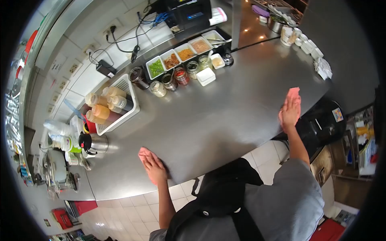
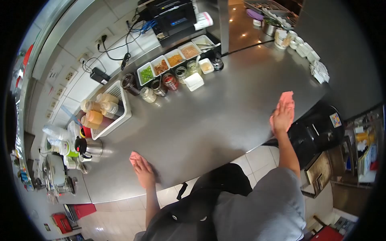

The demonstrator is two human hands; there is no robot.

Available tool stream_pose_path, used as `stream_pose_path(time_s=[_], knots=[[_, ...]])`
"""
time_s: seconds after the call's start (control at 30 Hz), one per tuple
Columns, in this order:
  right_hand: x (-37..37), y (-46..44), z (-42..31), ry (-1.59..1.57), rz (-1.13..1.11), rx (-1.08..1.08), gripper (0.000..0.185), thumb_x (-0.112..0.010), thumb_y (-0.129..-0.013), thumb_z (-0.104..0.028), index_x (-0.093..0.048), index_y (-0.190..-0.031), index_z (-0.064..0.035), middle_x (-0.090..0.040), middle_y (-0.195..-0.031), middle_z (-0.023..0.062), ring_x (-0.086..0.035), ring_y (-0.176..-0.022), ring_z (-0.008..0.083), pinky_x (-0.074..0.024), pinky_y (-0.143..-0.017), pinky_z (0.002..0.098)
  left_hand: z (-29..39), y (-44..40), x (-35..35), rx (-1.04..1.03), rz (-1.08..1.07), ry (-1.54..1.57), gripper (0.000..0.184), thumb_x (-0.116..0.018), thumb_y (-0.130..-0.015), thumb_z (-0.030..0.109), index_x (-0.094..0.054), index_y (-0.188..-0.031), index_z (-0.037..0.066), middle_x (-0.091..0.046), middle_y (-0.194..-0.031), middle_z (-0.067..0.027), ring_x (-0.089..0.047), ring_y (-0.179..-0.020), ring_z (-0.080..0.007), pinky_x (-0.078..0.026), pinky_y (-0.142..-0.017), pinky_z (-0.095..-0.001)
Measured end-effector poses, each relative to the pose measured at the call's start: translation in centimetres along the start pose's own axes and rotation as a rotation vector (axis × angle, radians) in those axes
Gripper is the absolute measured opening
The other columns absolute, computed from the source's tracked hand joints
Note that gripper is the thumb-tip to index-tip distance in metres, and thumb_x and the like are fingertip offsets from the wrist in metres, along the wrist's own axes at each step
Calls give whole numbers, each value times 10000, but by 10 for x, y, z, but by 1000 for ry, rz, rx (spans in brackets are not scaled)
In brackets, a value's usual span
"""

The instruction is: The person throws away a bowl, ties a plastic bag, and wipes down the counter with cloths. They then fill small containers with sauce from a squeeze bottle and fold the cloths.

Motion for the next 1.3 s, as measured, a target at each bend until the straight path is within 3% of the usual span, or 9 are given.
stream_pose_path(time_s=[0.13,0.43,0.73,0.77,0.83,0.87,0.93,1.07,1.3], knots=[[61,110,-108,-286,281,418,649,-506,-847,-149,-354,-1469,-44,-291,-1517,240,-244,-1414,410,-208,-1154,474,86,15,15,-207,13,122,446,-498,-958,249,-475,-1387,132,-437,-1406,-220,-386,-1317,-432,-401,-1047,-482],[146,153,-263,-785,-401,1137,507,-530,-829,-111,-544,-1330,-190,-453,-1440,61,-356,-1372,280,-241,-1157,454,211,78,12,-425,-223,338,468,-523,-938,225,-475,-1394,130,-369,-1457,-241,-302,-1356,-465,-304,-1100,-520],[-12,-151,-203,-606,-39,863,457,-414,-897,-80,-534,-1331,-156,-506,-1366,84,-401,-1320,271,-262,-1140,437,291,78,10,-225,-189,304,450,-544,-937,245,-495,-1360,98,-349,-1459,-247,-276,-1360,-477,-287,-1106,-538],[15,-184,-177,-1051,-125,755,447,-424,-906,-107,-530,-1337,-152,-496,-1369,113,-402,-1311,294,-263,-1140,431,307,78,7,-229,-195,296,450,-544,-937,245,-495,-1360,98,-349,-1459,-247,-276,-1360,-477,-287,-1106,-538],[-35,-256,-120,-896,23,578,420,-455,-900,-134,-549,-1309,-144,-512,-1337,136,-420,-1282,312,-294,-1113,411,335,75,1,-215,-176,296,460,-548,-936,249,-488,-1366,98,-351,-1456,-248,-273,-1363,-475,-284,-1106,-542],[-91,-283,-78,-295,221,512,400,-477,-886,-134,-572,-1274,-140,-539,-1301,130,-437,-1262,307,-326,-1086,397,350,77,-1,-229,-170,258,473,-548,-935,250,-475,-1375,93,-351,-1455,-248,-267,-1368,-473,-280,-1107,-543],[-74,-306,-7,12,238,434,347,-525,-853,-117,-604,-1191,-135,-584,-1197,106,-489,-1163,306,-386,-997,390,379,81,-3,-239,-170,235,481,-550,-933,252,-470,-1379,90,-348,-1459,-246,-261,-1372,-471,-277,-1109,-544],[-56,-339,138,-385,59,71,243,-560,-839,-111,-639,-1069,-118,-589,-1112,130,-509,-1028,350,-429,-902,429,420,83,-7,-239,-189,185,520,-564,-921,255,-445,-1396,81,-322,-1481,-239,-237,-1388,-464,-264,-1118,-541],[-94,-399,230,-231,346,-12,396,-483,-932,-221,-547,-1286,-55,-554,-1265,203,-484,-1186,427,-366,-1041,473,458,77,-19,-285,-240,160,593,-600,-890,252,-404,-1428,95,-273,-1512,-236,-203,-1401,-469,-247,-1127,-541]])
Point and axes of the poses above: each hand's wrist, its own y-axis away from the middle knuckle, its own x-axis out of the back of the hand, z = x × y, the point moved 9 cm from there along -y, towards the middle knuckle
